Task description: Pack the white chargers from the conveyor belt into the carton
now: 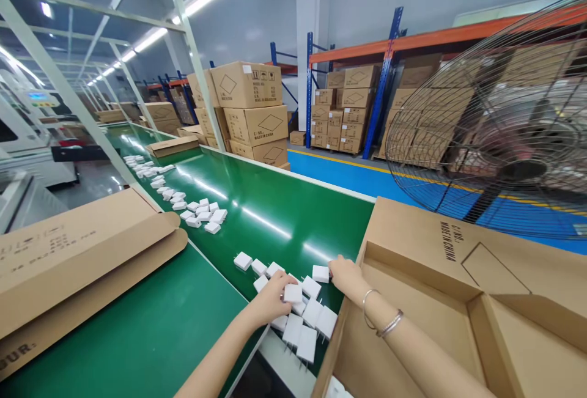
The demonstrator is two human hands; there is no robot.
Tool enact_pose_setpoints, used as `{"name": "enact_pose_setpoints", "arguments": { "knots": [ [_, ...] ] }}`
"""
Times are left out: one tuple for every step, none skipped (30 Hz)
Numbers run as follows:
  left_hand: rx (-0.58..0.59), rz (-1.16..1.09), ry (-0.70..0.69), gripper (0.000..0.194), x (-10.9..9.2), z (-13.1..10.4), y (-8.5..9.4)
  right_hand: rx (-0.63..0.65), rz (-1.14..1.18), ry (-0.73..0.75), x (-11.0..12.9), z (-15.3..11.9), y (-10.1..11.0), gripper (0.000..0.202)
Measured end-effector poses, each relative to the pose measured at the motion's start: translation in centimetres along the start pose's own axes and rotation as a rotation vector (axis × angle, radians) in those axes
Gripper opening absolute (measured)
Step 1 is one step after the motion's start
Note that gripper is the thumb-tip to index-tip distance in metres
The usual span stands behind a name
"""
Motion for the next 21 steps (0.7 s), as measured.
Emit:
{"name": "enact_pose_setpoints", "arguments": {
  "knots": [
    [0.023, 0.095, -0.039, 0.046, -0.4, 0.1, -0.3, -0.032, 0.019, -0.009, 0.0, 0.0, 0.1, 0.021],
    [0.046, 0.200, -0.078, 0.046, -0.7, 0.2, -0.6, -0.067, 0.037, -0.018, 0.0, -0.1, 0.2, 0.021],
    [0.074, 0.305, -0.114, 0.046, -1.1, 0.4, -0.9, -0.104, 0.056, -0.024, 0.0, 0.0, 0.4, 0.021],
    [0.107, 0.401, -0.144, 0.045, -1.4, 0.5, -1.3, -0.139, 0.075, -0.029, -0.1, 0.0, 0.6, 0.023],
    [0.143, 0.483, -0.166, 0.042, -1.6, 0.6, -1.7, -0.167, 0.094, -0.031, -0.2, 0.2, 0.8, 0.027],
    [0.174, 0.547, -0.181, 0.039, -1.7, 0.7, -2.1, -0.188, 0.113, -0.026, -0.3, 0.3, 1.0, 0.033],
    [0.195, 0.600, -0.188, 0.035, -1.9, 0.8, -2.4, -0.203, 0.130, -0.012, -0.3, 0.5, 1.2, 0.040],
    [0.208, 0.645, -0.186, 0.033, -2.0, 0.9, -2.6, -0.211, 0.145, 0.014, -0.2, 0.6, 1.3, 0.046],
    [0.216, 0.682, -0.177, 0.031, -2.1, 1.0, -2.7, -0.215, 0.157, 0.050, 0.1, 0.7, 1.3, 0.052],
    [0.221, 0.708, -0.164, 0.030, -2.2, 1.0, -2.6, -0.214, 0.166, 0.094, 0.4, 0.7, 1.3, 0.056],
    [0.215, 0.726, -0.149, 0.031, -2.4, 1.0, -2.4, -0.207, 0.171, 0.140, 0.9, 0.6, 1.1, 0.057],
    [0.194, 0.738, -0.135, 0.031, -2.6, 0.9, -1.9, -0.191, 0.172, 0.178, 1.4, 0.6, 0.8, 0.053],
    [0.159, 0.751, -0.121, 0.032, -2.8, 0.8, -1.2, -0.169, 0.168, 0.202, 1.8, 0.5, 0.5, 0.045],
    [0.110, 0.764, -0.109, 0.033, -3.0, 0.6, -0.5, -0.142, 0.162, 0.210, 2.1, 0.5, 0.0, 0.034],
    [0.052, 0.779, -0.096, 0.033, -3.2, 0.5, 0.4, -0.115, 0.156, 0.202, 2.3, 0.5, -0.4, 0.023],
    [-0.005, 0.791, -0.079, 0.032, -3.3, 0.3, 1.2, -0.089, 0.150, 0.183, 2.4, 0.5, -0.8, 0.018],
    [-0.048, 0.799, -0.054, 0.030, -3.3, 0.2, 1.8, -0.068, 0.147, 0.159, 2.4, 0.5, -1.1, 0.018],
    [-0.068, 0.800, -0.022, 0.028, -3.0, 0.1, 2.2, -0.054, 0.147, 0.133, 2.3, 0.5, -1.2, 0.020],
    [-0.066, 0.794, 0.011, 0.027, -2.6, 0.1, 2.3, -0.051, 0.154, 0.112, 2.2, 0.4, -1.0, 0.020],
    [-0.043, 0.780, 0.043, 0.029, -2.1, 0.1, 2.2, -0.059, 0.165, 0.098, 2.0, 0.3, -0.7, 0.018],
    [-0.009, 0.758, 0.069, 0.033, -1.5, 0.1, 1.9, -0.077, 0.184, 0.093, 1.8, 0.0, -0.1, 0.016]
  ]
}}
Point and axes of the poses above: each hand's wrist, its own z-axis towards the middle knuckle, its own y-axis out of the back of the hand, x = y × z, the point moved 7 cm from there along z, towards the middle knuckle, and after that the axes turned 6 degrees about -y, right-handed, at the moved point
